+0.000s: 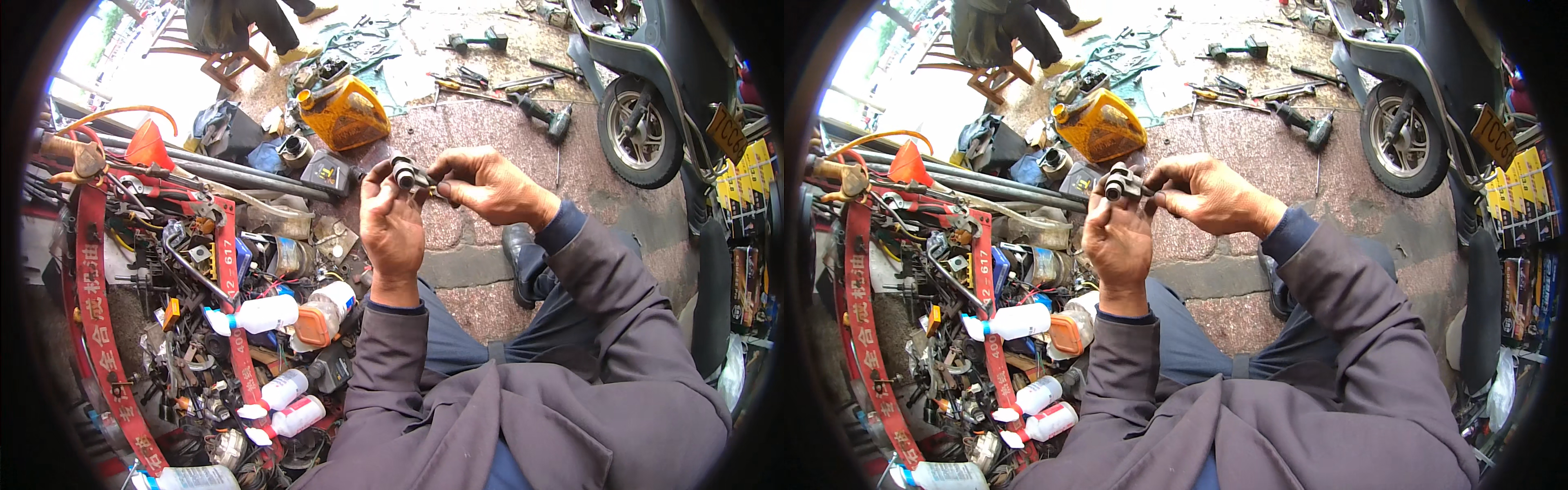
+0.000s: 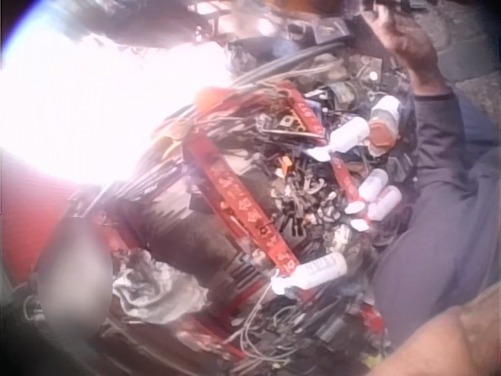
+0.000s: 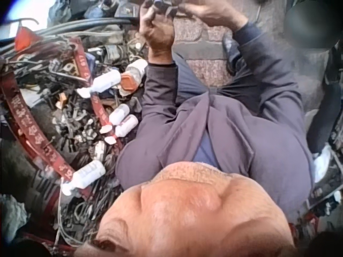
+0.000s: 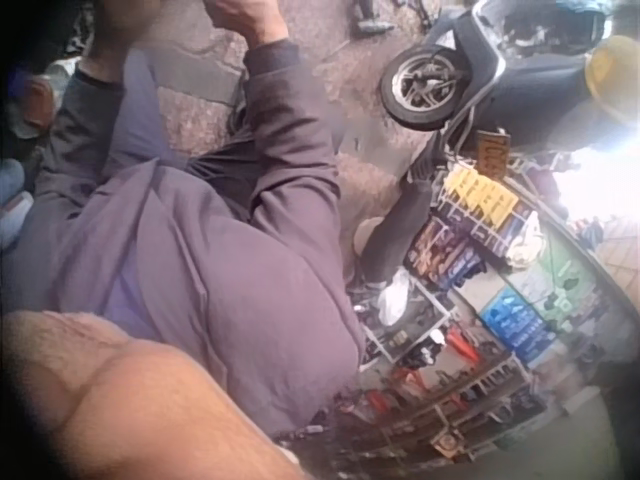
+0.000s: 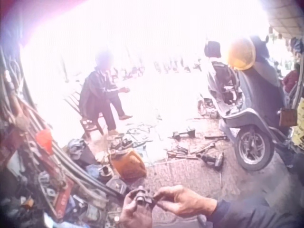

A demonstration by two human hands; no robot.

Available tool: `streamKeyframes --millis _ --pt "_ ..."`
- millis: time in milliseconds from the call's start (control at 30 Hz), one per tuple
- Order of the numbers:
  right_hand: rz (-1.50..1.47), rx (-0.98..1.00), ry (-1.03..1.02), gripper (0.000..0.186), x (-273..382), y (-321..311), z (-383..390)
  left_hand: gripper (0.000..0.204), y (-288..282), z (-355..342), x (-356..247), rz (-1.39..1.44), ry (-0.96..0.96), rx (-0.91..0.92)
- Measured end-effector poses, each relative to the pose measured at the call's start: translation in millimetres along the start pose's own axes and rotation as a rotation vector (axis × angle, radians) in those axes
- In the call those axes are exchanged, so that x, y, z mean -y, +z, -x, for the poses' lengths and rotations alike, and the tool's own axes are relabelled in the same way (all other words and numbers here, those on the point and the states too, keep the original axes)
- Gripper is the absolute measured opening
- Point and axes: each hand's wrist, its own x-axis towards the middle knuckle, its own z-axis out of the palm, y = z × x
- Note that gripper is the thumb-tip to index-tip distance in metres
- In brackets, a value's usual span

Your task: The person removes a metal cover from a scooter engine, then handles and inspects several small engine components including a carburetor and a spark plug. They use a wrench to tighten a bolt on the carburetor and place the parts on a red workbench.

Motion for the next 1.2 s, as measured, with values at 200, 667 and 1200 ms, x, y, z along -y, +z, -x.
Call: streamKeyframes --millis 200,667,1200 --pt "-0.582 0.108 0.081 0.019 0 7 3 0.045 13 -8 -2 0.014 -0.077 0.219" --pt "-0.108 -0.18 -0.066 0.012 3 -7 -7 0.024 19 -8 -9 -0.44 0.098 0.026" --pt "-0.092 -0.054 0.045 0.023 2 -14 -6 0.028 24 -4 -10 -0.296 -0.053 0.002"
